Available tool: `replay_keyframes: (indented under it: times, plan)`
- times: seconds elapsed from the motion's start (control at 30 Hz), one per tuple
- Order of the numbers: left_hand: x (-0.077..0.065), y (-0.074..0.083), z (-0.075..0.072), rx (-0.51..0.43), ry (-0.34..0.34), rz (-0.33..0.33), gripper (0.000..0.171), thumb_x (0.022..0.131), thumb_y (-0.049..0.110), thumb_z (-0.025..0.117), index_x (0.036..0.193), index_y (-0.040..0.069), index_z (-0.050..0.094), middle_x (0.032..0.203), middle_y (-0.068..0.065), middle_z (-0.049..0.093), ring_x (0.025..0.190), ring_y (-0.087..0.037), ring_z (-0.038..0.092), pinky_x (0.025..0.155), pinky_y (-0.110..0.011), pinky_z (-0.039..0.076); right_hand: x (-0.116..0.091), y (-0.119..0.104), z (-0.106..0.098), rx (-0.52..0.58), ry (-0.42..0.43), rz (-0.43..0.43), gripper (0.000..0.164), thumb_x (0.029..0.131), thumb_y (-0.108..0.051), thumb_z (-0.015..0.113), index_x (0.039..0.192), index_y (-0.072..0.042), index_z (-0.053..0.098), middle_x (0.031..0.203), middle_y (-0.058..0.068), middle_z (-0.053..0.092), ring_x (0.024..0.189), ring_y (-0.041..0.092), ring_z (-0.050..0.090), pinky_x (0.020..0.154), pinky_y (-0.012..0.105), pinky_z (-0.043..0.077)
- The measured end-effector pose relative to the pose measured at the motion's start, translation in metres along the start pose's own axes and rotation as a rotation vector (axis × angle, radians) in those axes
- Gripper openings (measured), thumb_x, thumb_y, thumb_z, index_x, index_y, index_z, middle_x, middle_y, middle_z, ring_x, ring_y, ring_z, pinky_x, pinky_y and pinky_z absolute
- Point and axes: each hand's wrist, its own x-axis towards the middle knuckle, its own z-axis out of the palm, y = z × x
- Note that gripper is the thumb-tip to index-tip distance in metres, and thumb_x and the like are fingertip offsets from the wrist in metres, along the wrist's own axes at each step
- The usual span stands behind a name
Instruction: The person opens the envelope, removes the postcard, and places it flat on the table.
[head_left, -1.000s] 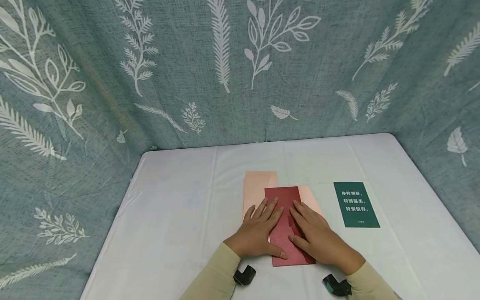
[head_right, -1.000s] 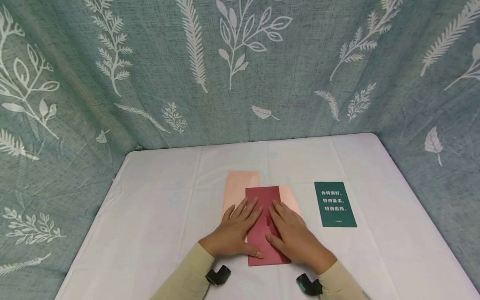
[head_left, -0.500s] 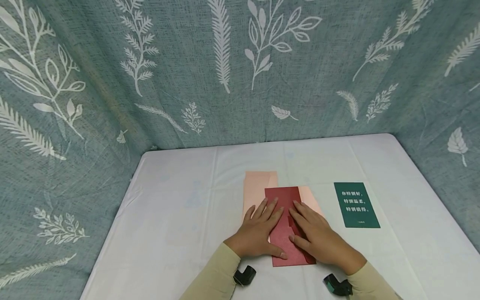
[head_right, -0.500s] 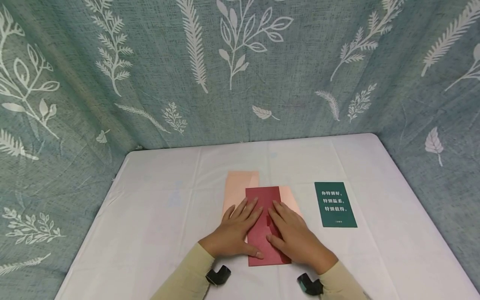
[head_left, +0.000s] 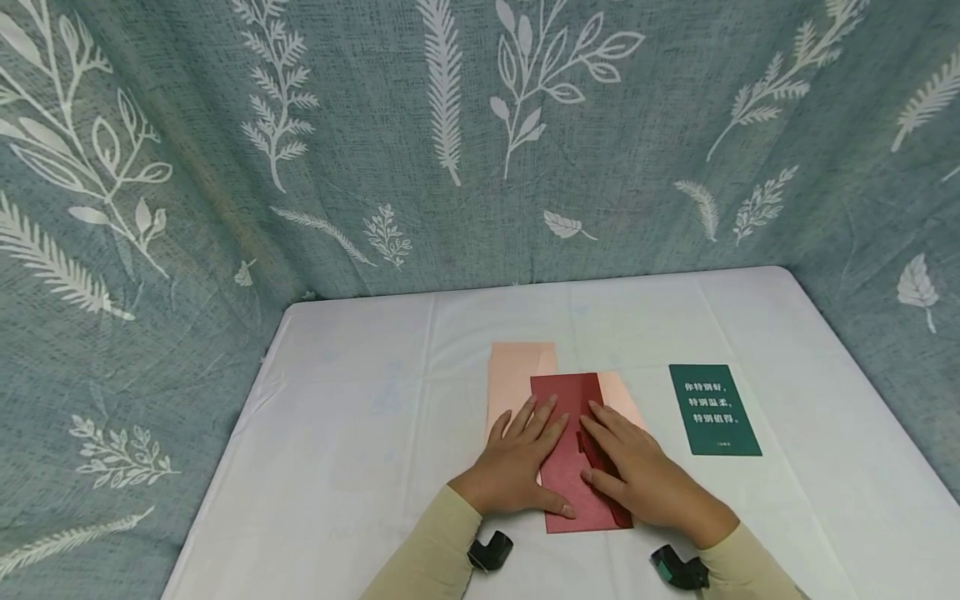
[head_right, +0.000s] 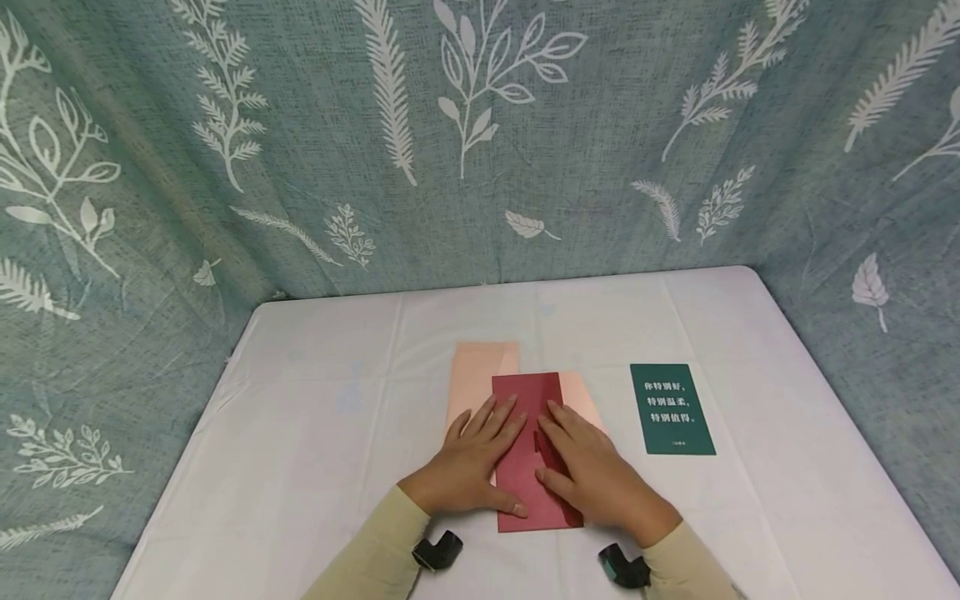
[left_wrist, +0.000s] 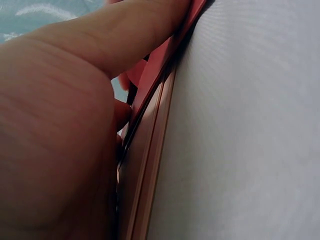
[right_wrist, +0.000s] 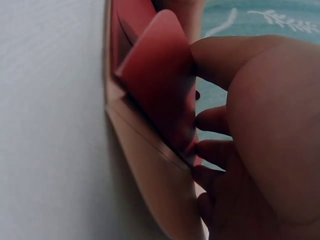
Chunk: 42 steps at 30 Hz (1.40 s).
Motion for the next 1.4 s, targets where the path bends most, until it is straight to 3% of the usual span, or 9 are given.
replay_keyframes:
  times: [0.43, 0.83, 1.4]
  plan:
    - [0.0, 0.0, 0.001, -0.003, 0.003, -0.002, 0.124, 0.083, 0.075, 0.082, 0.175, 0.016, 0.023, 0.182, -0.004, 0.002, 0.166, -0.027, -0.007, 0.128, -0.059, 0.004, -0.001, 0.002, -0.006, 0.037, 0.013, -0.016, 0.066, 0.108, -0.032, 0.071, 0.167, -0.016, 0.047, 0.175, 0.016, 0.03, 0.153, 0.046, 0.038, 0.111, 0.07, 0.041]
    - [-0.001, 0.0, 0.001, -0.032, 0.003, -0.002, 0.124, 0.083, 0.073, 0.083, 0.175, 0.016, 0.022, 0.182, -0.002, 0.001, 0.165, -0.026, -0.008, 0.128, -0.059, 0.003, -0.003, 0.006, -0.012, 0.077, 0.022, -0.015, 0.064, 0.107, -0.031, 0.072, 0.165, -0.016, 0.049, 0.172, 0.017, 0.036, 0.15, 0.047, 0.042, 0.108, 0.069, 0.046]
    - [0.0, 0.0, 0.001, -0.033, 0.007, -0.002, 0.125, 0.083, 0.074, 0.083, 0.176, 0.017, 0.021, 0.182, -0.002, 0.001, 0.165, -0.026, -0.008, 0.128, -0.059, 0.002, -0.006, 0.009, -0.017, 0.089, 0.059, -0.033, 0.064, 0.106, -0.03, 0.073, 0.164, -0.015, 0.051, 0.17, 0.017, 0.04, 0.149, 0.048, 0.043, 0.11, 0.073, 0.04]
